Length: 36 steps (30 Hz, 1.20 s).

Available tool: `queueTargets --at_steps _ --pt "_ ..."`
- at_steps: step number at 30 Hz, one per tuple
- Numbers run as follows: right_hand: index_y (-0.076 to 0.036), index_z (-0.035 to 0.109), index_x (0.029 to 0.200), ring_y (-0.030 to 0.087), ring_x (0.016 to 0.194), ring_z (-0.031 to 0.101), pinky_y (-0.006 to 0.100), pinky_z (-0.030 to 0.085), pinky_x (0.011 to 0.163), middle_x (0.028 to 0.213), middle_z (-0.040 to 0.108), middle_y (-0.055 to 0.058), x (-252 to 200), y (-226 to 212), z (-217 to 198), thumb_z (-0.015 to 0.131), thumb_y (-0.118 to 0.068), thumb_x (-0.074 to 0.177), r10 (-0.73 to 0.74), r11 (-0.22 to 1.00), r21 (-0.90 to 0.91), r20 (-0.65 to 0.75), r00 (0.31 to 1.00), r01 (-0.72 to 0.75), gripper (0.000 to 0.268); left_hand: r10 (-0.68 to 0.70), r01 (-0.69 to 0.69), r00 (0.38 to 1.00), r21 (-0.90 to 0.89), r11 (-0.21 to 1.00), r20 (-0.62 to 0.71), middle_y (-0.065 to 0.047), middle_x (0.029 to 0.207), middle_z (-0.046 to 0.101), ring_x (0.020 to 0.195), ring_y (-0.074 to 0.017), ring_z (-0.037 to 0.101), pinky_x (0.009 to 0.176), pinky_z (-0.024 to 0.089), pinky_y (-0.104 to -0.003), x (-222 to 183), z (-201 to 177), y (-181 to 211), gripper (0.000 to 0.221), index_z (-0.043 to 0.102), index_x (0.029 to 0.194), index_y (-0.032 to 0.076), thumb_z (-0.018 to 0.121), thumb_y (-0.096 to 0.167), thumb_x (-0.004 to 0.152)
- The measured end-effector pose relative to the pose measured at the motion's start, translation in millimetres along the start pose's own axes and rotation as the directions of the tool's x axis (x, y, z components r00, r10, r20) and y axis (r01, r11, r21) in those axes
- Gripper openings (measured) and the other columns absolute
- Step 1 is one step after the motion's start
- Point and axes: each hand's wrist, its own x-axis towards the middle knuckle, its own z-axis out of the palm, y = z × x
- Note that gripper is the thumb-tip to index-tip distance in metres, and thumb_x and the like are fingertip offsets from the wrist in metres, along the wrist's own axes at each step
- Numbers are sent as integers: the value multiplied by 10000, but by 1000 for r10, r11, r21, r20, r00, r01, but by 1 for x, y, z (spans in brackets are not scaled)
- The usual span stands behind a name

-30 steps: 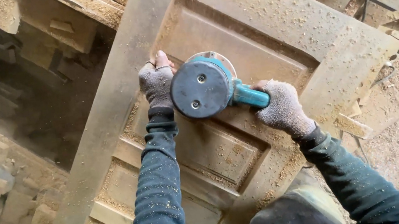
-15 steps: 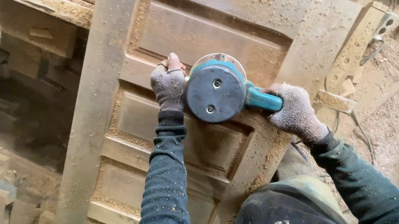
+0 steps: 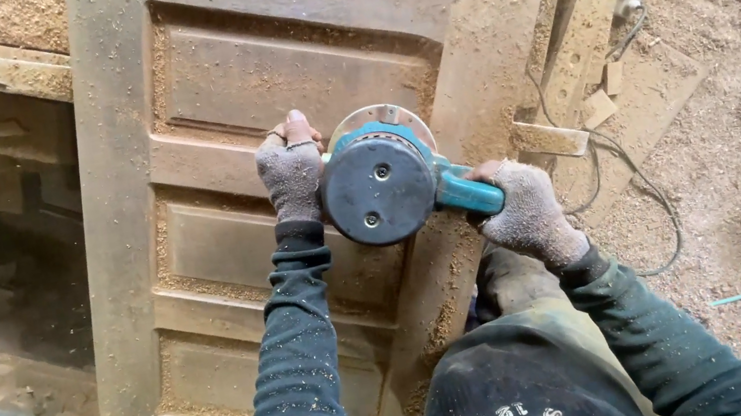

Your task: Using an orbital sander to smooth the surface of a wooden door in a workshop environment.

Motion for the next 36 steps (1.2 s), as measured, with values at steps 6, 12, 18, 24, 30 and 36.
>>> queueTargets --at_steps 6,12,18,24,30,36 --pt "-300 739 1100 359 1023 717 479 555 917 966 753 79 -21 14 -8 912 -336 579 71 997 24 -33 997 -70 551 62 -62 998 -6 998 27 4 516 610 546 -138 573 563 488 -255 -22 20 5 429 693 640 183 584 419 981" --pt "-328 738 1083 334 1024 720 470 554 930 959 755 52 -31 21 -17 896 -314 612 107 994 4 -38 994 -107 498 104 -106 994 51 993 33 -18 517 622 568 -174 615 593 517 -292 -26 37 -6 427 706 639 200 604 452 968" --pt "-317 727 1104 356 1034 716 476 550 941 965 753 78 -38 24 -19 880 -326 592 119 993 28 -27 993 -118 534 71 -73 997 129 989 24 15 507 630 571 -183 653 601 540 -292 -22 42 -8 423 708 627 245 598 484 959" --pt "-303 720 1115 378 1017 719 497 552 935 963 754 91 -34 27 -26 874 -352 592 89 996 10 -6 996 -89 547 78 -78 997 126 989 6 -4 513 629 553 -174 618 587 513 -282 -24 47 -1 442 702 629 201 574 437 980" --pt "-323 731 1095 358 1028 716 476 550 946 960 754 76 -20 28 -34 860 -309 611 106 994 32 -7 994 -106 501 83 -84 996 95 992 8 -3 500 614 525 -159 582 563 491 -277 -19 57 14 443 706 624 193 565 432 970" --pt "-338 740 1092 333 1026 721 462 547 942 953 754 37 -3 29 -44 842 -304 631 108 992 69 -29 994 -106 473 122 -123 992 102 987 12 -39 528 638 558 -192 590 587 493 -308 -6 71 31 444 717 633 185 565 438 965"
